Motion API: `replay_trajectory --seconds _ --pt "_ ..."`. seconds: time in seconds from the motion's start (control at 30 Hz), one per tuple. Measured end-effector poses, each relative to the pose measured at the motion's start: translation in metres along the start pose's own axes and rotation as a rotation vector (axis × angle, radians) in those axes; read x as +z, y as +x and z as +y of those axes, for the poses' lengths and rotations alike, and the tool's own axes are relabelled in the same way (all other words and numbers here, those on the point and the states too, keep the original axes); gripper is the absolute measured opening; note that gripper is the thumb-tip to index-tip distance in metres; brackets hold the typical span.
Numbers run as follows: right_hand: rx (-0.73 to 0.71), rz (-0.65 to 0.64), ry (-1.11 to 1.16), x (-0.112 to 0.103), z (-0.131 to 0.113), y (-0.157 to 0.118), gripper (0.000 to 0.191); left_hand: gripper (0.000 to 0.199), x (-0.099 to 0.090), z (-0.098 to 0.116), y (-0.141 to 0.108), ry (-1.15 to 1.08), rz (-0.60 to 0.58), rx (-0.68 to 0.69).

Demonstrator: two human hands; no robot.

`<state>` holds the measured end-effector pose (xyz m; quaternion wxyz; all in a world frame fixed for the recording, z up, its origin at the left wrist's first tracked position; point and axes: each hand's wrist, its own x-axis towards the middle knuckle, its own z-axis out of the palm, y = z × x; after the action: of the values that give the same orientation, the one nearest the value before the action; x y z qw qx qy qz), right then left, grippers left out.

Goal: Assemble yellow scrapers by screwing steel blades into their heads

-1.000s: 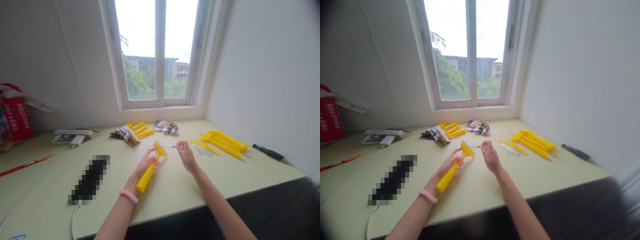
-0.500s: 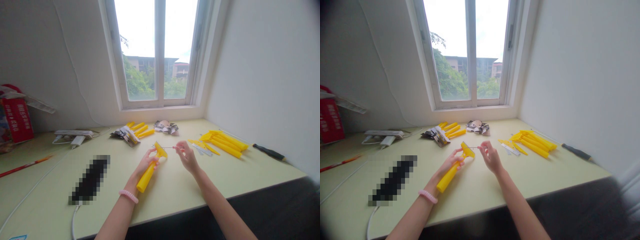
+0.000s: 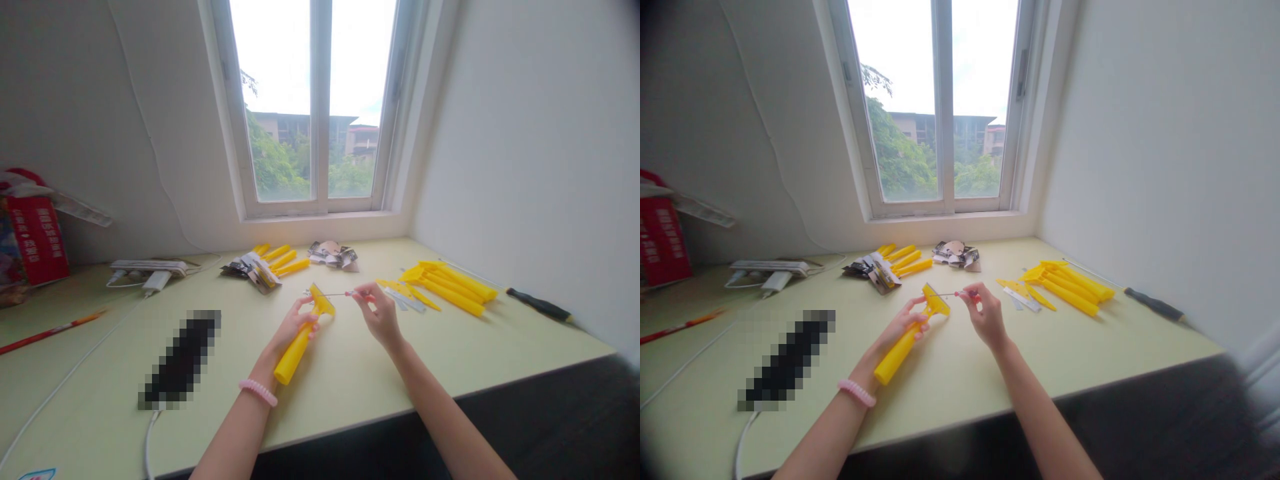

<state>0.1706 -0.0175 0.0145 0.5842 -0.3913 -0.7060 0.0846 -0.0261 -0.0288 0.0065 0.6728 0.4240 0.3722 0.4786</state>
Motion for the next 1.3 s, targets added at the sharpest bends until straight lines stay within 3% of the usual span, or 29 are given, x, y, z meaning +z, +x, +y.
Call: replay_trajectory --seconds 0.67,0.97,1.3 --pt "0.106 -0.001 0.069 -0.0007 0.0032 0.0002 0.015 0.057 -0.0023 -0.0013 0.0024 0.020 -0.020 0.011" --pt "0.016 -0.060 0.032 0.0021 0.0028 0.0013 0.012 0.056 -0.0006 -0.0010 0.0046 -0.009 -0.013 -0.019" --pt "0.088 -0.046 -0.026 0.0003 0.0080 0.0011 0.018 0.055 -0.0010 -0.0006 0.0031 0.039 -0.006 -0.011"
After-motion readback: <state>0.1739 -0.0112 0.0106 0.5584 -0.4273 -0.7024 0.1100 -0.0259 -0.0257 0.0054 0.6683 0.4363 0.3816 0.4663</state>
